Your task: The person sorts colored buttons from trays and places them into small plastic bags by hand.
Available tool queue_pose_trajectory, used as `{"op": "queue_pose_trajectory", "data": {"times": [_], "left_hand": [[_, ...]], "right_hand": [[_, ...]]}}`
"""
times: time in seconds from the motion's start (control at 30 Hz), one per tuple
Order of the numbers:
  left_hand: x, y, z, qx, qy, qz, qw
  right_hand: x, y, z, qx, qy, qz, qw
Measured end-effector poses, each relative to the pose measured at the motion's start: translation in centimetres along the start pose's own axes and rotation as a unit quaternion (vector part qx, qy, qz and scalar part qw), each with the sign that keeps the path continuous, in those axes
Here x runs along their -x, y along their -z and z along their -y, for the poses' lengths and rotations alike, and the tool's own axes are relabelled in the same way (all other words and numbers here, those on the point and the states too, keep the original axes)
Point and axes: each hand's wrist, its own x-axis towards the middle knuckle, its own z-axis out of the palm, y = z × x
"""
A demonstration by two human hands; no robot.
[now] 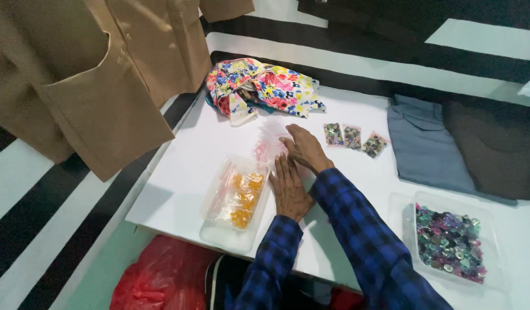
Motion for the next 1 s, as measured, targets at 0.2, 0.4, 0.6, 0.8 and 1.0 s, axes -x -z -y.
{"op": "queue_pose_trajectory", "data": {"times": [0.2,0.4,0.6,0.8,1.0], "left_hand": [[0.1,0.0,0.0,-0.127,-0.014,0.052,0.990],[-0.1,-0.3,-0.5,-0.158,0.002,0.071,0.985],[0.2,0.4,-0.5,-0.196,-0.007,0.075,0.978],[0.1,-0.4,-0.2,-0.124,-0.017,0.064,0.990],[0.1,-1.0,-0.4,-0.021,-0.067,-0.051,0.996]], "right_hand": [[-2.4,-3.3,-1.0,0.088,-0.031,0.078,0.993],[-2.6,-7.1,-3.6,0.109,-0.002,-0.065,0.992],[-1.6,-6.6,-3.9,0.078,0.039,-0.105,0.991],[0.6,-2.4,-1.0,0.087,0.118,-0.183,0.972],[5.9,4.0,3.2,-0.151,0.083,-0.296,0.939]]}}
